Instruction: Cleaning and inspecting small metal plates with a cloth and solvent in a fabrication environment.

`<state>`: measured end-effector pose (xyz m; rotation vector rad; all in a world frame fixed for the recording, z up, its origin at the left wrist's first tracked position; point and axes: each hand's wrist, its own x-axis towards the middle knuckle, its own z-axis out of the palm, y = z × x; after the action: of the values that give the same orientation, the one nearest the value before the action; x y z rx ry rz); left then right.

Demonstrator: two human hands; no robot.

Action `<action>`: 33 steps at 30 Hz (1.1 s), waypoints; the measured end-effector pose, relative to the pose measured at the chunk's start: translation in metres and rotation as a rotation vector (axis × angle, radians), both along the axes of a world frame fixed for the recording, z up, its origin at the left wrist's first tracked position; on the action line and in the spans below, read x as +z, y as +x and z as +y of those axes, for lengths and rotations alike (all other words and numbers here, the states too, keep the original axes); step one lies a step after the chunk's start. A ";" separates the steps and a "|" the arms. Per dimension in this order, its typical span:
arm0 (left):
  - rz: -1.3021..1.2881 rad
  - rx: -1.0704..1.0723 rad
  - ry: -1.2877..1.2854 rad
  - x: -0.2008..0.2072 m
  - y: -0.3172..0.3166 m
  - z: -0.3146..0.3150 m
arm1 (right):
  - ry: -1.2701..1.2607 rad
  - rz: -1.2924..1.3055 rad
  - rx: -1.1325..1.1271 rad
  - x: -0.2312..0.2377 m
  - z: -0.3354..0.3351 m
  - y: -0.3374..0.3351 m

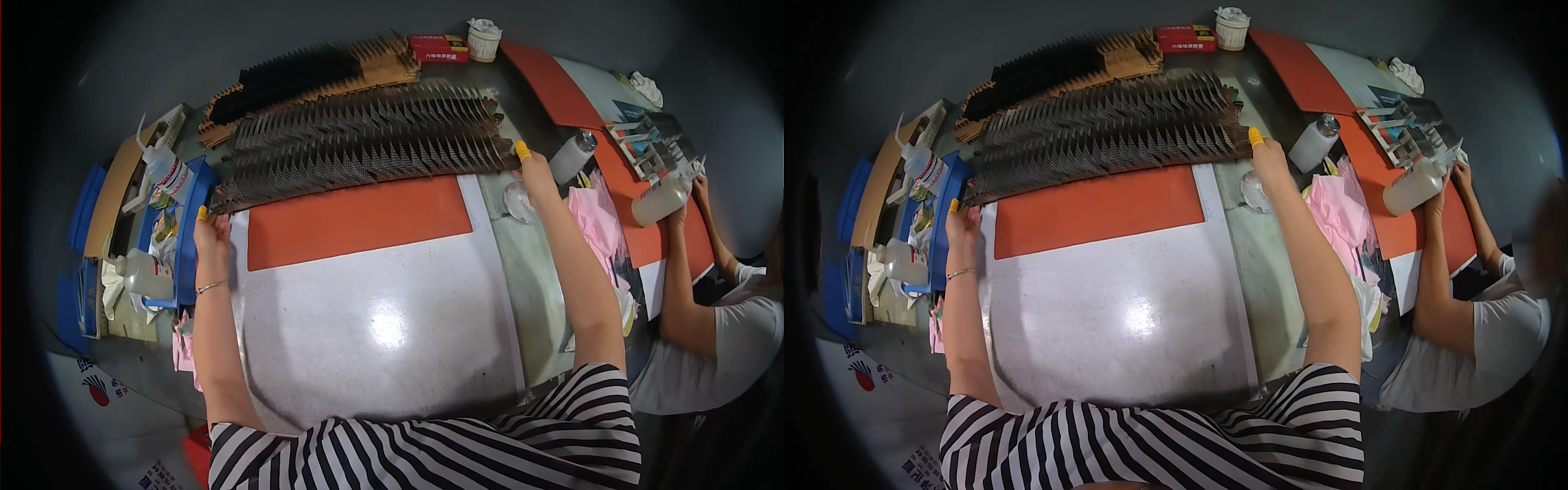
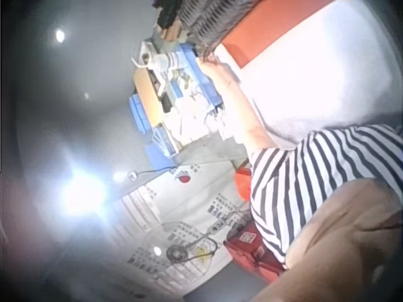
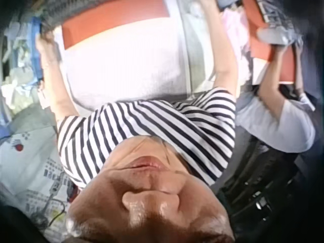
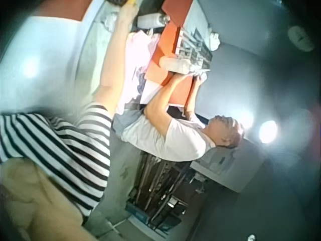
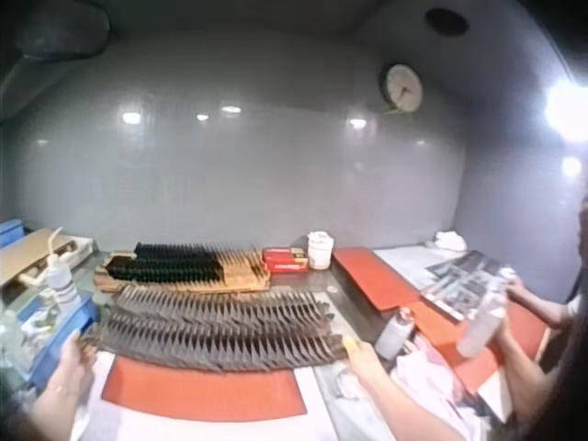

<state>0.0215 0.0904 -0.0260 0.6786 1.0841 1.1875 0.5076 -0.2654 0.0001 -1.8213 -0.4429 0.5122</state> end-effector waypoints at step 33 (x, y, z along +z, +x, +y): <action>0.877 -0.304 0.692 0.037 -0.082 -0.202 | 0.252 -0.199 0.150 -0.048 -0.043 -0.139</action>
<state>-0.0609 -0.1119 0.0112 1.9566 1.1884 0.9891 0.3689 -0.3088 -0.0480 -1.6079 -0.7501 0.3593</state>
